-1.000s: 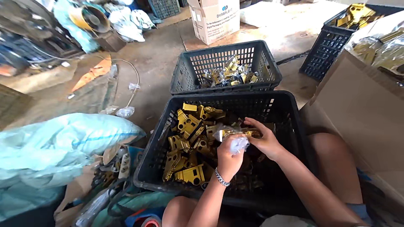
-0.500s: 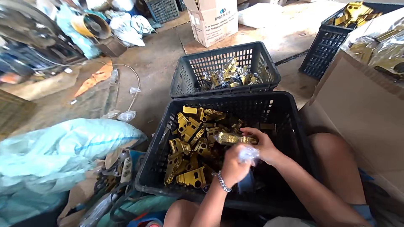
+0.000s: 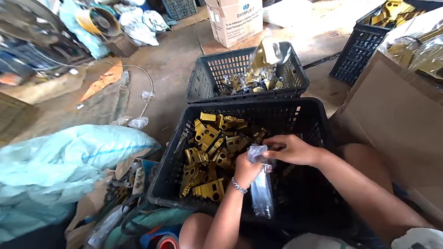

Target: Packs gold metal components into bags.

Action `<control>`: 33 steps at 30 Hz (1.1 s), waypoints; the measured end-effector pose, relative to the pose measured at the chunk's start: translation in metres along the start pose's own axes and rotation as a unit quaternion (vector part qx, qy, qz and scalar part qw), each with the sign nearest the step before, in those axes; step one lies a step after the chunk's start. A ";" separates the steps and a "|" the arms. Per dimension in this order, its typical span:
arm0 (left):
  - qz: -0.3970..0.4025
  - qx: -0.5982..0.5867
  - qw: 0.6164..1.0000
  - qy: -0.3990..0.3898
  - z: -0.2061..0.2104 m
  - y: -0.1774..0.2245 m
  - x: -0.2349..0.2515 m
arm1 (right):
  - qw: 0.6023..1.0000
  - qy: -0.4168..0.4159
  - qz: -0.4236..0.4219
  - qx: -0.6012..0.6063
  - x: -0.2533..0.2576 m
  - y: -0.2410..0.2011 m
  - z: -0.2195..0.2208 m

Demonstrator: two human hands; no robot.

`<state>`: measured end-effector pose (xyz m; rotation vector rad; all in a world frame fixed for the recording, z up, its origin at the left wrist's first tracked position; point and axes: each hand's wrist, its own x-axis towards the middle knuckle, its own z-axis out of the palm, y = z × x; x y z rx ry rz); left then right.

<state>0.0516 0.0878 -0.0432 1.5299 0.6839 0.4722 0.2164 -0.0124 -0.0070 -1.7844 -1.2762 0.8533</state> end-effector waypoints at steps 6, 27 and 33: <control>-0.075 -0.196 0.977 -0.036 0.013 0.014 -0.013 | 0.985 0.006 -0.031 0.169 -0.014 0.014 0.011; 0.107 0.260 0.956 0.079 -0.022 -0.014 0.021 | 0.949 -0.040 0.281 0.137 0.025 0.123 0.033; 0.142 0.242 0.950 0.135 -0.036 -0.015 0.024 | 0.893 -0.187 0.364 -0.189 0.019 0.195 0.075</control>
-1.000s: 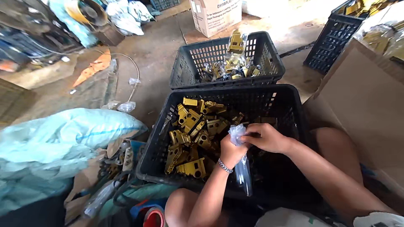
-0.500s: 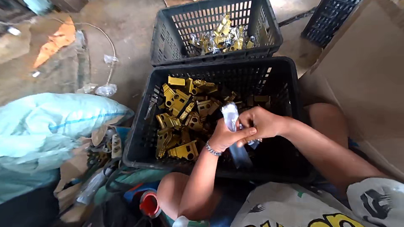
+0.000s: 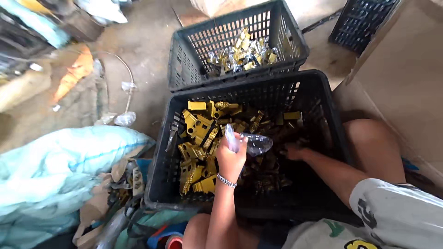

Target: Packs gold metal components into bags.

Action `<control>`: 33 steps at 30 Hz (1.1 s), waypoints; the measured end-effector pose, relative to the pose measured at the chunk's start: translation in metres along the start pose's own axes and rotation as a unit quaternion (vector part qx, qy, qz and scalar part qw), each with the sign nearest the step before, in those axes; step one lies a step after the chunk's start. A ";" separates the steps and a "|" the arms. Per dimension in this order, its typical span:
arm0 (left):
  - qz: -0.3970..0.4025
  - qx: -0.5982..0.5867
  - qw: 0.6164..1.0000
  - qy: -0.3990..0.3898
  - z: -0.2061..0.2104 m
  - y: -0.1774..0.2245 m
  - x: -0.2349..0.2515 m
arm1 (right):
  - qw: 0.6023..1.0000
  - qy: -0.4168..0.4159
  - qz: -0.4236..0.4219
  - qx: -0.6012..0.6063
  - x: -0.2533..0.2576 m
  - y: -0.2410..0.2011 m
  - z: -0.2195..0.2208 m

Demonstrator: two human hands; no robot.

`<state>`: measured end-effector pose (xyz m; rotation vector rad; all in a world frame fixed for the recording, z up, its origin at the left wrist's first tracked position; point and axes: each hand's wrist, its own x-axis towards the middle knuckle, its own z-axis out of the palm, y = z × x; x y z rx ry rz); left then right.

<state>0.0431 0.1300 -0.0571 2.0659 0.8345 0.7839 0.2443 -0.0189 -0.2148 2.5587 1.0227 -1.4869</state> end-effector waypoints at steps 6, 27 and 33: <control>0.023 0.047 0.999 0.009 0.006 0.004 -0.002 | 0.997 0.062 -0.016 -0.052 -0.059 -0.029 -0.075; -0.292 -0.310 0.902 -0.063 0.009 0.060 -0.015 | 0.881 0.259 -0.314 0.240 -0.153 -0.079 -0.050; -0.226 -0.248 0.941 -0.049 0.016 0.043 -0.022 | 0.939 0.197 -0.275 0.055 -0.139 -0.107 -0.047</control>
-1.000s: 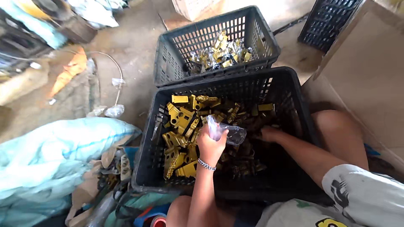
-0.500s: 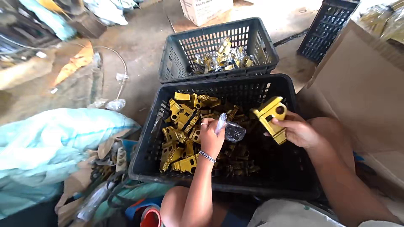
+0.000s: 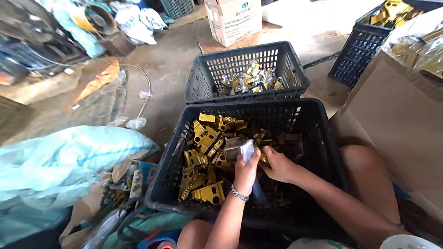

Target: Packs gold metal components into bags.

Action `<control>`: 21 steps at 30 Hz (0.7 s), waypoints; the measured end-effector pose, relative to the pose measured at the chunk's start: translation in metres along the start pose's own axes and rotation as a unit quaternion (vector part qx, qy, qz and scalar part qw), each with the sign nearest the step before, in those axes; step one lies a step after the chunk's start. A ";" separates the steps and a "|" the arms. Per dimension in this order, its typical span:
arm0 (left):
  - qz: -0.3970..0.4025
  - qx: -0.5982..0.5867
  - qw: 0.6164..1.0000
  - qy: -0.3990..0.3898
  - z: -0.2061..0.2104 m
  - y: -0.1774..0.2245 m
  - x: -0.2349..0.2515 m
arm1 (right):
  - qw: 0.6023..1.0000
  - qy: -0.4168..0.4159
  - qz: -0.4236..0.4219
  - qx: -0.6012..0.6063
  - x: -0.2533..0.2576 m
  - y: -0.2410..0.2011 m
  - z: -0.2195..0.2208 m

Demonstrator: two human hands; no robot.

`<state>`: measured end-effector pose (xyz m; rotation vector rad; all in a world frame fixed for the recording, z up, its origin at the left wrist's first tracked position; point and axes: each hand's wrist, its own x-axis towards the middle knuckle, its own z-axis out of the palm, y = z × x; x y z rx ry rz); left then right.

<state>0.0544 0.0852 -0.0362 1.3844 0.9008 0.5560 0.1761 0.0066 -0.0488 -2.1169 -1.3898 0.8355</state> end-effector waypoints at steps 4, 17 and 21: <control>0.265 0.154 0.950 0.061 0.005 -0.026 0.015 | 0.983 0.048 0.035 0.176 0.017 0.006 0.000; 0.191 -0.029 0.981 -0.014 0.002 -0.004 -0.009 | 0.933 0.229 -0.053 0.272 -0.006 0.021 -0.018; 0.096 -0.146 0.982 -0.069 -0.013 0.014 -0.009 | 0.852 0.057 -0.054 0.518 -0.015 0.019 -0.024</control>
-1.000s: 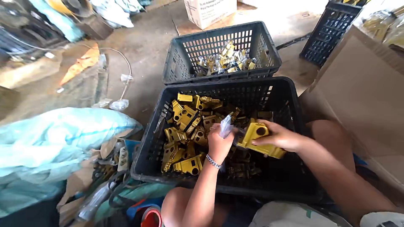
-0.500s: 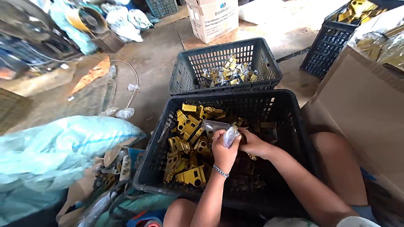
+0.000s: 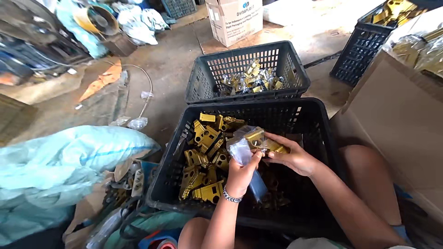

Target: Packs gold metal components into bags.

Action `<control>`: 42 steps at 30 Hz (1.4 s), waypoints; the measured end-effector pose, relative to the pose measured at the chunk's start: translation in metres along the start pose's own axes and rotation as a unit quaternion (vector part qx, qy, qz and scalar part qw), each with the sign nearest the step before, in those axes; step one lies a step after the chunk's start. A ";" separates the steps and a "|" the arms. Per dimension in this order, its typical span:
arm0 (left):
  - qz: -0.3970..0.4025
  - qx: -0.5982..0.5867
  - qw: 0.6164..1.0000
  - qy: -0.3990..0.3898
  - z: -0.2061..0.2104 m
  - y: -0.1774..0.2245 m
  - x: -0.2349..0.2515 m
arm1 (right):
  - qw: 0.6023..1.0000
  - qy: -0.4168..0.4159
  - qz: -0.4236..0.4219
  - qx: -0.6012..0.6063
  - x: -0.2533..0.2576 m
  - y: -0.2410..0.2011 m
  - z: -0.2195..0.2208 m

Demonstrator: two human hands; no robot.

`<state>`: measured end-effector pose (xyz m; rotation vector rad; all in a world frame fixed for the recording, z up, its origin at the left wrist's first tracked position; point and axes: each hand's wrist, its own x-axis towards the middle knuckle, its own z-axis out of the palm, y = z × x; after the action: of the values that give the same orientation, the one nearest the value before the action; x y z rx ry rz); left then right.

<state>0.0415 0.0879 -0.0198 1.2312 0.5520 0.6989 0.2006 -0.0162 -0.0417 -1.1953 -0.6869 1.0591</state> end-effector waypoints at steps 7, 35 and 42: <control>0.020 0.074 0.995 0.062 -0.006 -0.002 0.005 | 0.962 0.066 -0.150 -0.220 0.001 0.000 -0.001; 0.150 0.339 0.929 -0.010 0.003 -0.034 0.003 | 0.918 -0.065 -0.134 -0.367 0.005 -0.023 0.011; -0.150 0.032 0.987 -0.057 0.009 0.002 0.001 | 0.946 -0.062 -0.023 -0.317 -0.005 -0.025 0.004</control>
<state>0.0482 0.0826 -0.0154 1.2061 0.6520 0.3571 0.2026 -0.0199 -0.0161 -1.6567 -1.2078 0.9014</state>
